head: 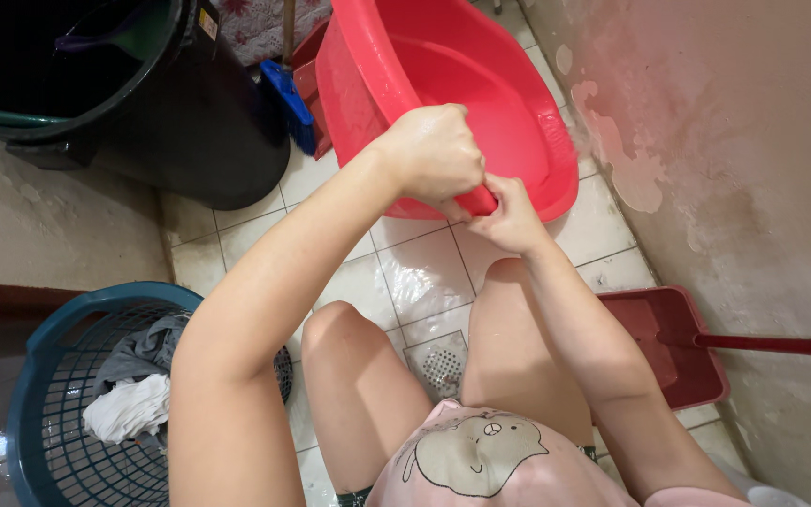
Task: The person hand washes various pieces of clothing in a red basin filled with soapy water. They scrub and rinse items one by one, then transfer them to a blue laundry basket. Finally, the person drains the soapy water from the basin.
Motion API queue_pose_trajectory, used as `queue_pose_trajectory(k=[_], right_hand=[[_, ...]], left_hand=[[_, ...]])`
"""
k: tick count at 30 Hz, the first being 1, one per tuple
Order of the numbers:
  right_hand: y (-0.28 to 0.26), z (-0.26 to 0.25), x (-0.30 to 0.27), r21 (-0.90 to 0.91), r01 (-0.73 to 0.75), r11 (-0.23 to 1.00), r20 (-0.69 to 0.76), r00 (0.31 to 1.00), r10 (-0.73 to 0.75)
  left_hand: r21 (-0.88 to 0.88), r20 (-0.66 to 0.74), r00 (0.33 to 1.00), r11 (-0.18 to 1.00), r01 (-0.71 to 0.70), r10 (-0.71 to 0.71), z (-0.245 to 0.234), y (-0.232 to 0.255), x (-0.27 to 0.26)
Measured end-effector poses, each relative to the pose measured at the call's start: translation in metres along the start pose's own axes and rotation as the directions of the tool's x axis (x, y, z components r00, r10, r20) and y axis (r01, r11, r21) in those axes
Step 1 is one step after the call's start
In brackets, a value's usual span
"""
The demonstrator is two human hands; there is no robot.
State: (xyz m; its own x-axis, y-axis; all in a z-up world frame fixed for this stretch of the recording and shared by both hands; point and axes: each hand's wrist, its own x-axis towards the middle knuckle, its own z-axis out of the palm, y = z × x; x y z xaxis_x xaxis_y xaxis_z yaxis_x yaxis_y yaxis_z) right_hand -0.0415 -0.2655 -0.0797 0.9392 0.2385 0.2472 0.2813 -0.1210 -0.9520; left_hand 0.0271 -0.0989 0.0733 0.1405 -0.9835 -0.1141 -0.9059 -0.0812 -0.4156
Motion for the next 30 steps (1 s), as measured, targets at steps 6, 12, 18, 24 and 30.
queue_pose_trajectory(k=[6, 12, 18, 24, 30], right_hand=[[0.0, -0.004, -0.003, -0.078, 0.02, 0.997, -0.044, 0.999, -0.023], [0.002, -0.004, -0.005, 0.159, 0.064, 0.985, -0.08, 0.995, -0.052], [0.006, -0.007, -0.011, 0.124, 0.058, 0.991, -0.123, 0.992, -0.043], [0.006, -0.009, -0.013, 0.09, 0.056, 0.994, -0.138, 0.989, -0.043], [0.006, -0.008, -0.013, 0.117, 0.086, 0.989, -0.161, 0.985, -0.066]], left_hand=[[0.008, -0.009, 0.999, 0.999, -0.036, 0.036, -0.003, -0.001, 0.009], [0.068, 0.027, 0.997, 0.995, -0.071, 0.07, -0.008, -0.003, 0.019], [0.101, 0.03, 0.995, 0.99, -0.1, 0.098, -0.015, -0.001, 0.028], [0.095, 0.061, 0.994, 0.991, -0.097, 0.092, -0.02, 0.0, 0.031], [0.099, 0.055, 0.994, 0.99, -0.097, 0.092, -0.022, 0.0, 0.032]])
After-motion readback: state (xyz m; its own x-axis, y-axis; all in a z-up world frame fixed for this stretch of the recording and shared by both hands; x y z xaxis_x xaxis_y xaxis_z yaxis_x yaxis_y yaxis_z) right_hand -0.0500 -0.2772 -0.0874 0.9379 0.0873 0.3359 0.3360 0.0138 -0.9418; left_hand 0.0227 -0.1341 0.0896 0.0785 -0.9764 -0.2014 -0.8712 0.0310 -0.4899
